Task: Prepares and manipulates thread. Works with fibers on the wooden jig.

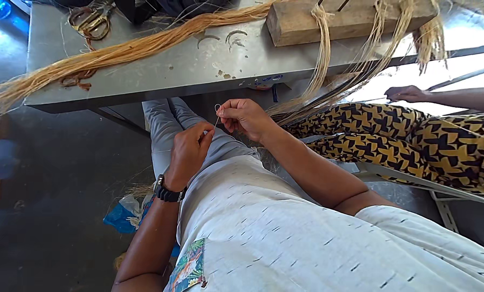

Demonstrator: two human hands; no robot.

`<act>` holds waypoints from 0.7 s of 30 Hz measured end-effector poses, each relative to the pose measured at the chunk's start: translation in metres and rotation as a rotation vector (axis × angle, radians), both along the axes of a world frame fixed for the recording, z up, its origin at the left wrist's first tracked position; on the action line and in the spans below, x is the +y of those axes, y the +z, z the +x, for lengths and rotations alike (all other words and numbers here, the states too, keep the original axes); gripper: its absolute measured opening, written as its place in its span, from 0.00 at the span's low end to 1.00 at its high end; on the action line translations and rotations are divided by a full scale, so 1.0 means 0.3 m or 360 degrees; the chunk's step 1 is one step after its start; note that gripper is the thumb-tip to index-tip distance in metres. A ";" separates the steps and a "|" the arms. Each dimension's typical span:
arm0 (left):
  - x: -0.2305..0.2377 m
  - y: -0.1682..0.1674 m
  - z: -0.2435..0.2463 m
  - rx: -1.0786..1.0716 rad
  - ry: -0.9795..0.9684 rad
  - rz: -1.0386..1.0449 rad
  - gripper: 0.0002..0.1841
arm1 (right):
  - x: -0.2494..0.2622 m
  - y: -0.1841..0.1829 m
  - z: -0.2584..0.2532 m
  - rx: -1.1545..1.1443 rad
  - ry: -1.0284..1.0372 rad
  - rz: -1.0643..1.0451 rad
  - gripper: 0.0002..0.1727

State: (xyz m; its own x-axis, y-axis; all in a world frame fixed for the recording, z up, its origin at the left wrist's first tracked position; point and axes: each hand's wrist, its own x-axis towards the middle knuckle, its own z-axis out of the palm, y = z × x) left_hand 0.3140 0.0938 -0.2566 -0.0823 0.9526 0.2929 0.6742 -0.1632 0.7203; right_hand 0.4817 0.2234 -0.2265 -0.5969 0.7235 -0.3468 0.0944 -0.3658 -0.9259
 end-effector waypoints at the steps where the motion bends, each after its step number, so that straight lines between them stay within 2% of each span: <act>1: -0.002 -0.004 -0.013 0.0045 0.0023 0.0010 0.09 | 0.000 0.007 0.002 0.0025 -0.0008 0.0012 0.05; 5: -0.017 -0.020 -0.072 0.0153 0.0259 0.0117 0.10 | -0.005 0.046 0.014 0.0133 -0.0011 0.0053 0.06; 11: -0.034 -0.022 -0.096 0.0041 0.0519 0.0274 0.11 | -0.012 0.067 0.009 0.0256 -0.0050 0.0082 0.06; 17: -0.030 -0.035 -0.076 -0.0024 0.0604 0.0360 0.10 | -0.017 0.061 0.002 0.0280 -0.0127 0.0061 0.07; 21: -0.036 -0.043 -0.076 -0.0022 0.0503 0.0343 0.10 | -0.014 0.060 0.004 0.0321 -0.0166 0.0049 0.07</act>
State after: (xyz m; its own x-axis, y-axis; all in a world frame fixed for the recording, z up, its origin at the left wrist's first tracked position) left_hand 0.2913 0.0831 -0.2696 -0.3674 0.7964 0.4803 0.7059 -0.0975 0.7016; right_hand 0.4831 0.2193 -0.2083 -0.5732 0.7934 -0.2048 -0.1304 -0.3351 -0.9331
